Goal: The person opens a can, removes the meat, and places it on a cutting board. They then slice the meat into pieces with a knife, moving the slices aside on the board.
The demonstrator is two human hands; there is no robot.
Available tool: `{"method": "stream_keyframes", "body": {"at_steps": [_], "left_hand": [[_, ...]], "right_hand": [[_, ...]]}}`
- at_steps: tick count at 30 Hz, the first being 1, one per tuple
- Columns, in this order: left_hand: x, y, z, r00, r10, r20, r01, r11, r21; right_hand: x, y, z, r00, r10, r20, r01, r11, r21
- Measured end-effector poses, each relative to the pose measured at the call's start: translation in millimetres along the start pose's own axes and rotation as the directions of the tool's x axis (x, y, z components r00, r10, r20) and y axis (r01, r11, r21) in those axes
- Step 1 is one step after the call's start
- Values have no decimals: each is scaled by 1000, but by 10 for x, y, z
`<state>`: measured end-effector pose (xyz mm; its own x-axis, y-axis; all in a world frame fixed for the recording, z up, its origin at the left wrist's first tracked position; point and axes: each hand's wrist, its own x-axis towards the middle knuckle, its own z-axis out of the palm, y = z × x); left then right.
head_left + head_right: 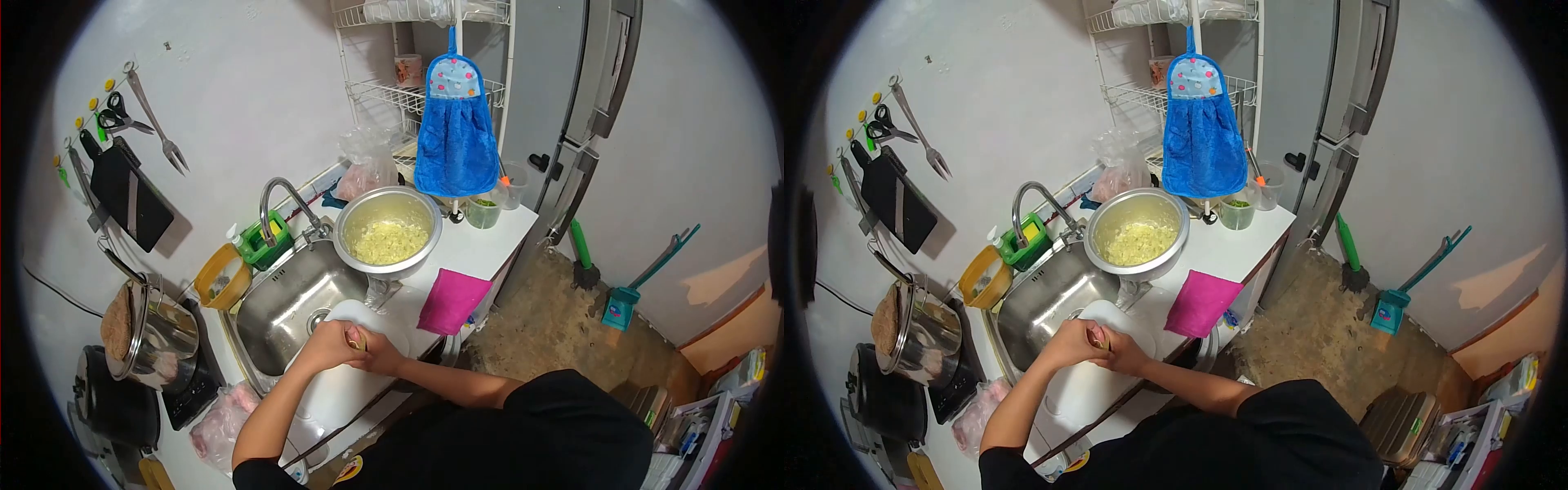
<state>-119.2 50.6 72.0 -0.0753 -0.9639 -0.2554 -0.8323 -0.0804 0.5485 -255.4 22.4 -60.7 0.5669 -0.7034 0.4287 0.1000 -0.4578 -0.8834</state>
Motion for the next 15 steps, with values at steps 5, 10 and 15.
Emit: {"method": "stream_keyframes", "body": {"at_steps": [5, 10, 15], "left_hand": [[21, 31, -41, 999, 7, 37, -9, 999, 36], [-20, 66, 11, 999, 28, 28, -30, 998, 48], [-92, 120, 216, 961, 240, -139, -199, 945, 260]], "right_hand": [[-10, -14, 11, 1000, 13, -1, -13, 998, -69], [-18, 16, 26, 1000, 16, -22, -18, 997, -78], [21, 295, 141, 980, -183, -72, 171, 974, -150]]}}
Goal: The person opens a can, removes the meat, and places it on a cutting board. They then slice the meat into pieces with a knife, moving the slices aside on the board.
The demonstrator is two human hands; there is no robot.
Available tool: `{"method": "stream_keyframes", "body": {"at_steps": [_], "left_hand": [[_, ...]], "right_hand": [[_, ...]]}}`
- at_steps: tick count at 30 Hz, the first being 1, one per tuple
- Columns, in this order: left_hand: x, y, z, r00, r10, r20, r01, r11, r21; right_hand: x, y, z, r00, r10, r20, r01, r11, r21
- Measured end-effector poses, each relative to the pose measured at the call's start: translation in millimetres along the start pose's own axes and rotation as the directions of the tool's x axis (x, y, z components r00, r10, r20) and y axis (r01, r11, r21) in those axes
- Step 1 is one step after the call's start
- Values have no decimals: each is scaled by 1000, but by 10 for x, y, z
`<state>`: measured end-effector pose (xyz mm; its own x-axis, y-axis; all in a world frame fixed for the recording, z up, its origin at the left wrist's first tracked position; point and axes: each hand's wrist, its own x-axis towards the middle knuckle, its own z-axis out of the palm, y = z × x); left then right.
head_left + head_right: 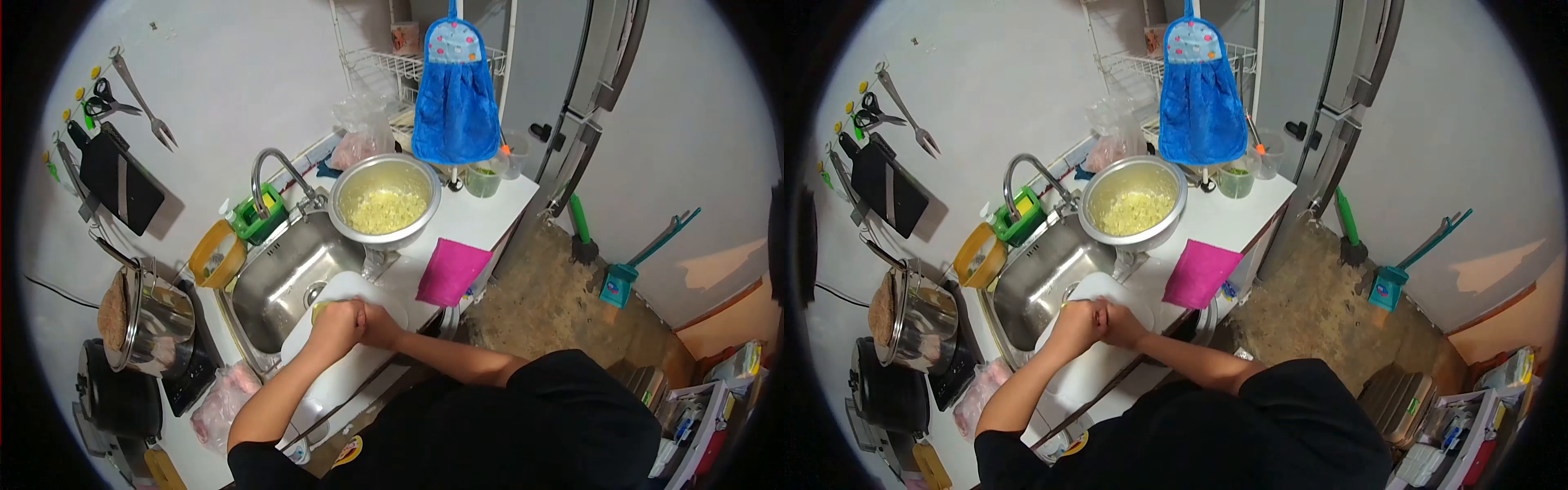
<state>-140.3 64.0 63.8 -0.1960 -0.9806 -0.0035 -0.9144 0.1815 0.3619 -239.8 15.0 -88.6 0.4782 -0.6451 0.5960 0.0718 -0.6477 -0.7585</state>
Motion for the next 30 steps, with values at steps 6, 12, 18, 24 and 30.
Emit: {"method": "stream_keyframes", "body": {"at_steps": [6, 12, 18, 24, 30], "left_hand": [[-123, 96, 305, 988, 49, -147, -15, 974, 227], [-213, 253, 200, 992, -101, -74, 111, 982, 155], [-476, 181, -183, 958, -185, -219, 147, 972, -182], [-671, -58, -417, 897, -417, -146, 359, 881, -308], [-503, 28, -508, 979, -150, -138, 95, 934, -344]], "right_hand": [[1, -137, -70, 986, 156, 53, -156, 988, -10], [53, -166, -173, 938, 243, 246, -274, 957, 100], [72, -412, -863, 938, 338, 78, -347, 914, 211], [591, 258, -1762, 547, 535, -644, -467, 833, 296], [1119, 116, -1879, 325, 891, -316, -591, 452, 668]]}}
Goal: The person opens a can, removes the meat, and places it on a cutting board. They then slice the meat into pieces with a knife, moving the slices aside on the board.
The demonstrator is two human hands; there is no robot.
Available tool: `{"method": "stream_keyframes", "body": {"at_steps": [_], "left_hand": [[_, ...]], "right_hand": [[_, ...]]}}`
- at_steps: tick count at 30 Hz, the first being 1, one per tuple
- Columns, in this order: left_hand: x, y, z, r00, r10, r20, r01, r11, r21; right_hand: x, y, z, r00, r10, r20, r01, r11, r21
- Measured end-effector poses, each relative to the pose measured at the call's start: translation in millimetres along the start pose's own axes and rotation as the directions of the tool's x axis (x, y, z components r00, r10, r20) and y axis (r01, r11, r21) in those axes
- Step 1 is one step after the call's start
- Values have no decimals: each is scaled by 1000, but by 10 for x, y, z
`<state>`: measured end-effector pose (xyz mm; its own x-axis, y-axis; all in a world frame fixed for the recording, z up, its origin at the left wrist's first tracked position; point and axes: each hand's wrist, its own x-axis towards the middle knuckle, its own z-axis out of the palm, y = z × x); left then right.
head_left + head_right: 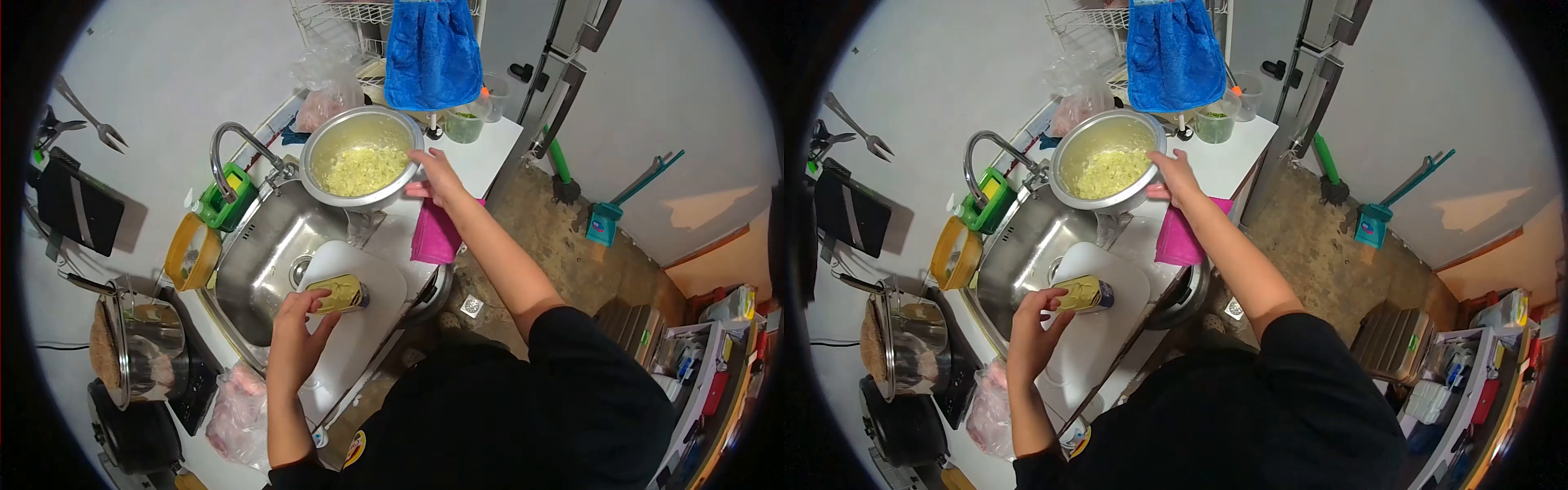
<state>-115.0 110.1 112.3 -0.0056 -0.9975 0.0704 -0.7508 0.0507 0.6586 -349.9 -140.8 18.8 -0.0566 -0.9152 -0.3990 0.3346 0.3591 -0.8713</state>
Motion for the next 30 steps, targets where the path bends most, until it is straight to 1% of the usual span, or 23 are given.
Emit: {"method": "stream_keyframes", "body": {"at_steps": [2, 4, 7, 8, 10, 13, 14, 17, 19, 21, 23, 24, 25, 27, 28, 29, 30], "left_hand": [[87, 77, 10, 1000, 2, 31, -2, 1000, 6], [211, 182, -29, 999, 6, 50, -6, 1000, 2], [360, 306, -70, 997, -17, 72, 19, 999, -31], [439, 330, -87, 998, -30, 64, 32, 999, -44], [656, 400, -127, 998, -55, 42, 57, 997, -55], [1052, 270, -68, 985, -173, 1, 171, 971, -167], [1218, 193, -33, 980, -200, 9, 199, 968, -153], [1771, 68, 152, 978, -202, 51, 208, 946, -249], [2172, -103, 382, 954, -250, 168, 293, 899, -326], [2615, -226, 740, 911, -259, 321, 389, 799, -460], [3046, -301, 1185, 872, -352, 340, 464, 817, -342], [3235, -343, 1422, 938, -277, 210, 318, 928, -196], [3412, -369, 1655, 981, -170, 97, 172, 985, -21], [3751, -344, 2071, 979, -189, -70, 177, 974, -143], [3956, -471, 2294, 993, -45, -106, 37, 997, -72], [4180, -617, 2538, 986, 105, -130, -105, 994, 5], [4266, -590, 2624, 968, 172, -185, -171, 985, 24]], "right_hand": [[151, 82, -23, 992, 26, 121, -28, 1000, 13], [199, 0, -1, 961, 38, 275, -44, 999, 15], [367, -11, -132, 936, 20, 352, -53, 995, 85], [217, -153, -124, 955, 45, 292, -79, 991, 105], [267, -203, -257, 953, 61, 296, -85, 994, 70], [315, -337, -570, 942, 109, 317, -126, 991, 33], [303, -409, -686, 937, 127, 326, -142, 990, 22], [212, -630, -1069, 929, 116, 352, -144, 988, 57], [89, -846, -1273, 926, 105, 362, -139, 988, 68], [-40, -992, -1451, 955, 98, 281, -120, 991, 62], [-138, -1132, -1621, 972, 93, 218, -106, 993, 47], [-185, -1193, -1703, 976, 98, 194, -106, 994, 35], [-214, -1231, -1781, 981, 101, 168, -106, 994, 25], [-245, -1261, -1916, 983, 75, 170, -77, 997, 8], [-257, -1278, -1974, 984, 59, 168, -60, 998, 1], [-266, -1285, -2009, 986, 54, 157, -55, 999, -4], [-273, -1277, -2021, 988, 45, 145, -45, 999, -6]]}}
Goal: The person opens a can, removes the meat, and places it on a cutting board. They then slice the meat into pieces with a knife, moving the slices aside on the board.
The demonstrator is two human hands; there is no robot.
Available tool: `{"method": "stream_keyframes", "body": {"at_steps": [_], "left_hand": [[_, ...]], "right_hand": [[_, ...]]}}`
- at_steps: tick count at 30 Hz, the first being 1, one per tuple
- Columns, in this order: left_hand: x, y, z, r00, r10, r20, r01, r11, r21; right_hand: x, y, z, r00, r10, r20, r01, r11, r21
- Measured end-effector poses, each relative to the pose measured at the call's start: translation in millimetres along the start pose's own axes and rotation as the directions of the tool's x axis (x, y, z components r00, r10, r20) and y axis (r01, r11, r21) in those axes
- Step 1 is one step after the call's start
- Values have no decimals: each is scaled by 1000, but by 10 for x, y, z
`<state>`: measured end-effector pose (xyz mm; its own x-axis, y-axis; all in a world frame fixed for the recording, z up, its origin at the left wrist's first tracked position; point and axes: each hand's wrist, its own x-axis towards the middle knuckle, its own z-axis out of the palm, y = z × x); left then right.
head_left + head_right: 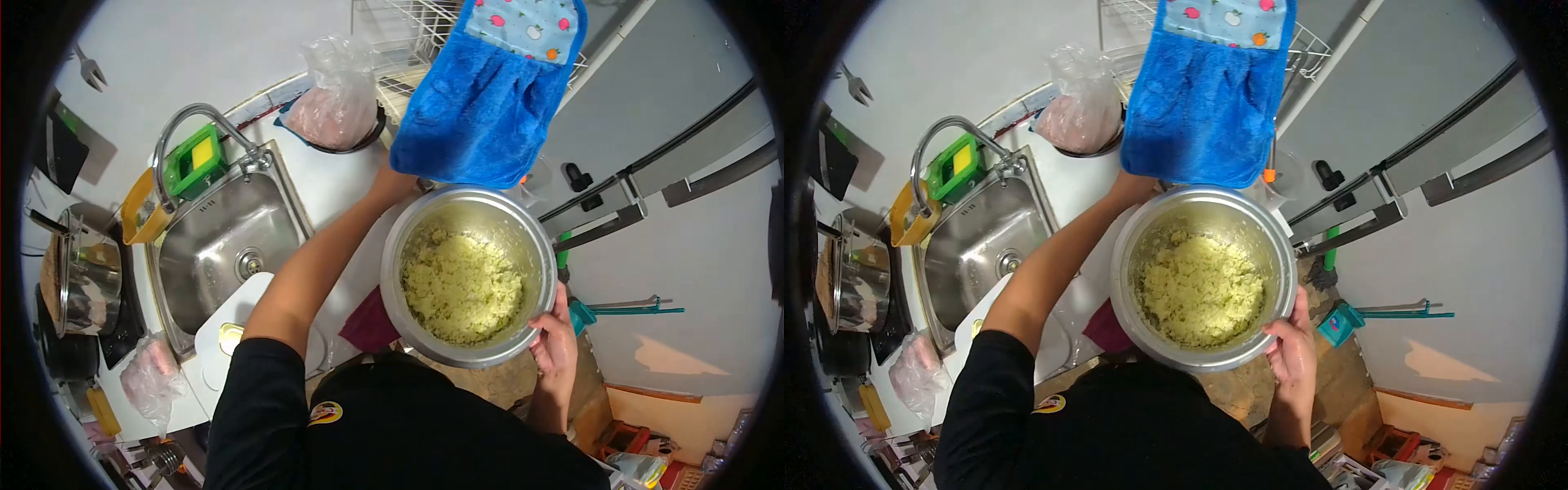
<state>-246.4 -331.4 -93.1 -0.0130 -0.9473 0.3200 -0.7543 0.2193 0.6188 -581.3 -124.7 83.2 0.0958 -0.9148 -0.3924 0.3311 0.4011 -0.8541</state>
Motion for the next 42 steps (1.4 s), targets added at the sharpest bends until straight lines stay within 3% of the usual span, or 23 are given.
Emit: {"method": "stream_keyframes", "body": {"at_steps": [1, 3, 6, 9, 12, 17, 19, 21, 24, 26, 33, 42], "left_hand": [[72, 17, 96, 996, 68, -57, -68, 998, 14], [117, 61, 199, 971, 17, -238, -29, 999, -46], [147, 234, 20, 993, -98, -63, 90, 989, -119], [89, 309, -167, 982, -175, 76, 178, 984, -30], [-131, 495, -374, 817, -542, 197, 557, 830, -27], [-831, 749, -1359, 888, -371, 273, 331, 926, 181], [-1077, 1023, -1923, 818, -467, 335, 450, 883, 131], [-1410, 1116, -2412, 810, -477, 342, 493, 869, 45], [-2059, 1276, -3031, 744, -606, 282, 653, 749, -113], [-2474, 1335, -3324, 730, -642, 234, 683, 695, -225], [-4032, 1412, -3631, 602, -798, 22, 645, 470, -603], [-5212, 1499, -3895, 580, -814, 26, 604, 409, -684]], "right_hand": [[-5, -1, -30, 1000, -8, -12, 8, 1000, -2], [-1, -3, -82, 1000, 5, -1, -5, 1000, 4], [-10, 58, -66, 999, 16, -34, -15, 1000, 13], [22, 62, -2, 999, 22, -39, -21, 999, 35], [72, 65, -10, 998, 55, 42, -56, 998, 31], [134, 56, 36, 985, 93, 148, -97, 995, 19], [164, 44, 112, 978, 122, 168, -124, 992, 5], [214, 95, 218, 975, 124, 183, -130, 991, 18], [300, 223, 416, 961, 125, 248, -130, 991, 7], [407, 363, 601, 951, 128, 280, -137, 990, 12], [733, 789, 1219, 960, 86, 268, -117, 988, 104], [856, 1176, 1402, 975, -40, 218, 1, 985, 174]]}}
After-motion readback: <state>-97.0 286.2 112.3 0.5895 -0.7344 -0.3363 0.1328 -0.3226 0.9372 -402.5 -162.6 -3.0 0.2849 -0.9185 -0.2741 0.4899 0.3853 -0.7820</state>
